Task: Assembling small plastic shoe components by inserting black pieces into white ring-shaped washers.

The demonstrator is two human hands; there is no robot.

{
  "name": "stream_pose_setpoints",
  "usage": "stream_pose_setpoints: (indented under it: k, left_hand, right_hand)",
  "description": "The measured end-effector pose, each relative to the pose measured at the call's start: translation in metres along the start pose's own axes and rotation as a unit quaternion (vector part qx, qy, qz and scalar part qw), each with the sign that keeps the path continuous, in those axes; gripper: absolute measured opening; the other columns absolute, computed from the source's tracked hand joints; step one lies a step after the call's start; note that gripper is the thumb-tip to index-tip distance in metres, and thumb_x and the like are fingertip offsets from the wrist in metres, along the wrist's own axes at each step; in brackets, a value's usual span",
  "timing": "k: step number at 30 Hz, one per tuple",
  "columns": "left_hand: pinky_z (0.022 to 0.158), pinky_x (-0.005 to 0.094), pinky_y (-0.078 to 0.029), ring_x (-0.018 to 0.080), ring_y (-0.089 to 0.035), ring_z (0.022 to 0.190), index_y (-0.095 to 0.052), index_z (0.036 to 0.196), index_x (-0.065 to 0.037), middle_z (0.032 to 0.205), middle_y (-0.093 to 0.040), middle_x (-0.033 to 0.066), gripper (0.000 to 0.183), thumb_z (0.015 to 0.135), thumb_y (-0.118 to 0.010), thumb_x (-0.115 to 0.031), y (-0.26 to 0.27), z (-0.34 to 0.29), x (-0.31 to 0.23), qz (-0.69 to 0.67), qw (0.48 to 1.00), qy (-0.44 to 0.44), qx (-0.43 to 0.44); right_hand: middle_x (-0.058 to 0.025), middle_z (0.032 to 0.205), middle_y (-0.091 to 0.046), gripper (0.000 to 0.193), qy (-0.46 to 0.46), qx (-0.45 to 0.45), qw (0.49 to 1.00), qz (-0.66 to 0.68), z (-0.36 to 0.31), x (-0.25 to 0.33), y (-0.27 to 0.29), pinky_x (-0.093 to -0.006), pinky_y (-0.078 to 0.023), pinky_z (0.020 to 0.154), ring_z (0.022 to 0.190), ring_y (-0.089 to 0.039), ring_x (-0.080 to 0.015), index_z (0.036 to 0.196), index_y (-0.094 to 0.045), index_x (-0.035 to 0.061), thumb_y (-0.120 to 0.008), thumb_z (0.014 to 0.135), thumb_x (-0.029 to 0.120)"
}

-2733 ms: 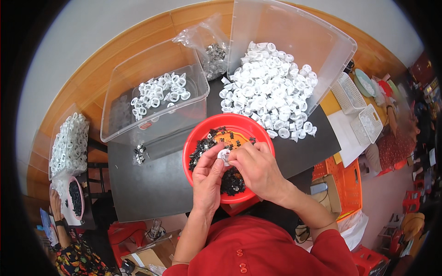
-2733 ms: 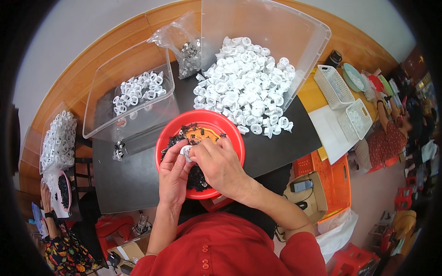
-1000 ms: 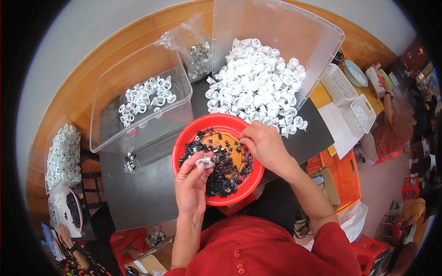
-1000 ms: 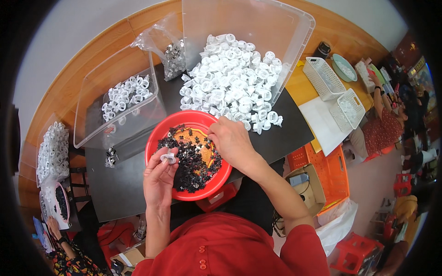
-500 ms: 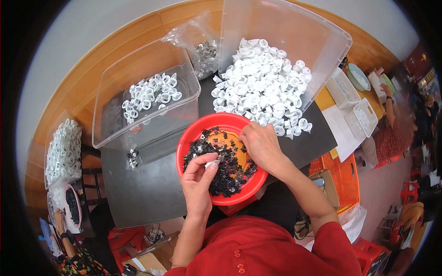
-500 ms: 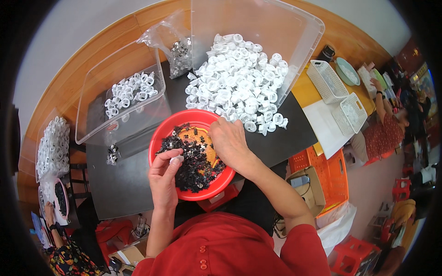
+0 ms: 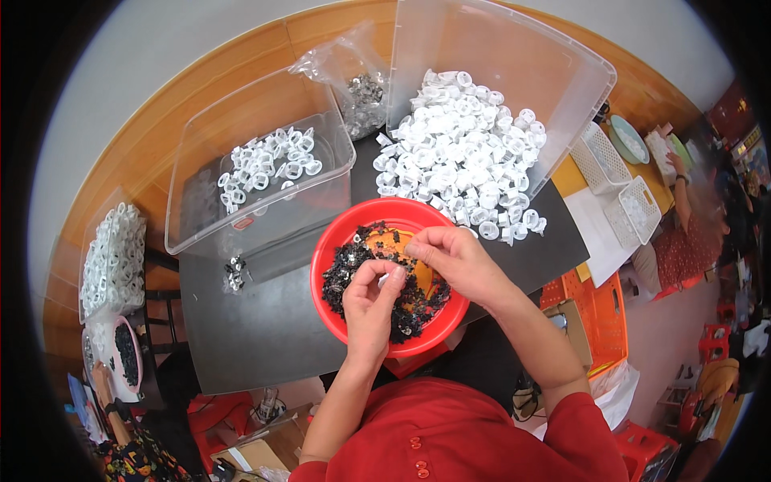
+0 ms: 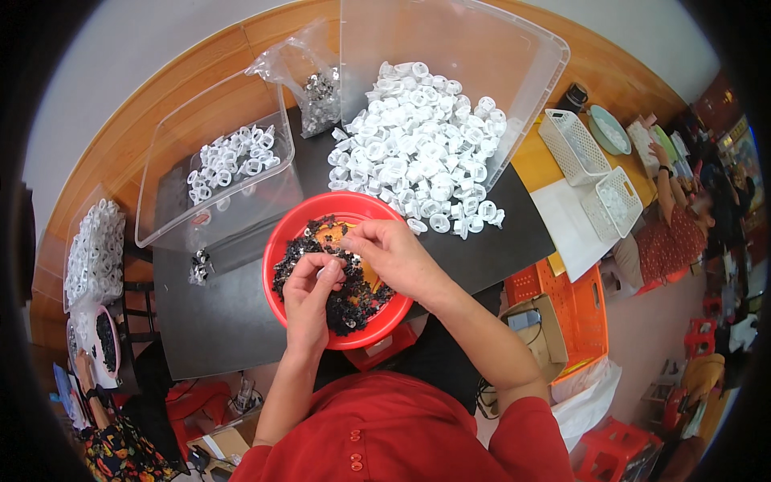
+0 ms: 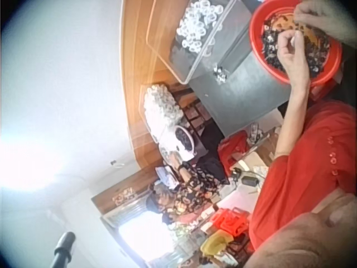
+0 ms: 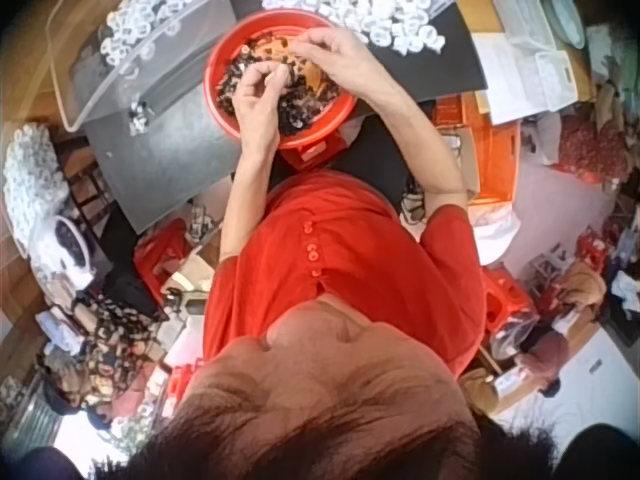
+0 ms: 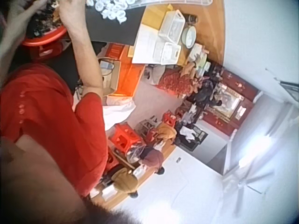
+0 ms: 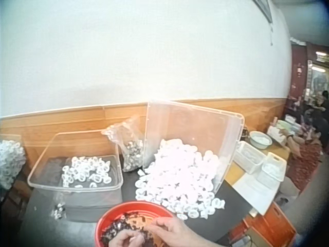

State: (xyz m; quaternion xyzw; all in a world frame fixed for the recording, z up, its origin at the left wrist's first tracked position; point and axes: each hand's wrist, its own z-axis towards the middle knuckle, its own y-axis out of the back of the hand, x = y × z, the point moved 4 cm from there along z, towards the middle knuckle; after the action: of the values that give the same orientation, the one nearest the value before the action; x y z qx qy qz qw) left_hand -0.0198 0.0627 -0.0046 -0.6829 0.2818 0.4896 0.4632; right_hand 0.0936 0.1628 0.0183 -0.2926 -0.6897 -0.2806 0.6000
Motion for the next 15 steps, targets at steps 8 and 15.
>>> stream_pose_setpoints:
  k: [8,15]
  left_hand:
    - [0.073,0.0229,-0.044,0.0079,-0.055,0.079,-0.061,0.096,-0.005,0.094,-0.064,0.0042,0.01,0.093,-0.06,-0.014,0.027,0.005,-0.015,-0.023,0.994,-0.061,-0.088]
    - [0.072,0.0221,-0.043,0.007,-0.055,0.079,-0.062,0.098,-0.005,0.094,-0.064,0.0033,0.011,0.093,-0.06,-0.014,0.026,-0.001,-0.012,-0.006,0.997,-0.044,-0.07]
  right_hand:
    - [-0.0093,0.08,-0.064,0.011,0.161,-0.155,0.918,-0.327,-0.001,0.006,0.016,-0.0345,-0.046,0.068,0.073,-0.062,-0.0236,0.089,-0.068,0.0045,-0.062,0.087,0.014]
    - [-0.0055,0.083,-0.06,0.01,0.191,-0.11,0.825,-0.521,0.01,-0.003,-0.003,-0.0378,-0.035,0.074,0.079,-0.058,-0.0235,0.09,-0.068,0.0089,-0.062,0.083,0.013]
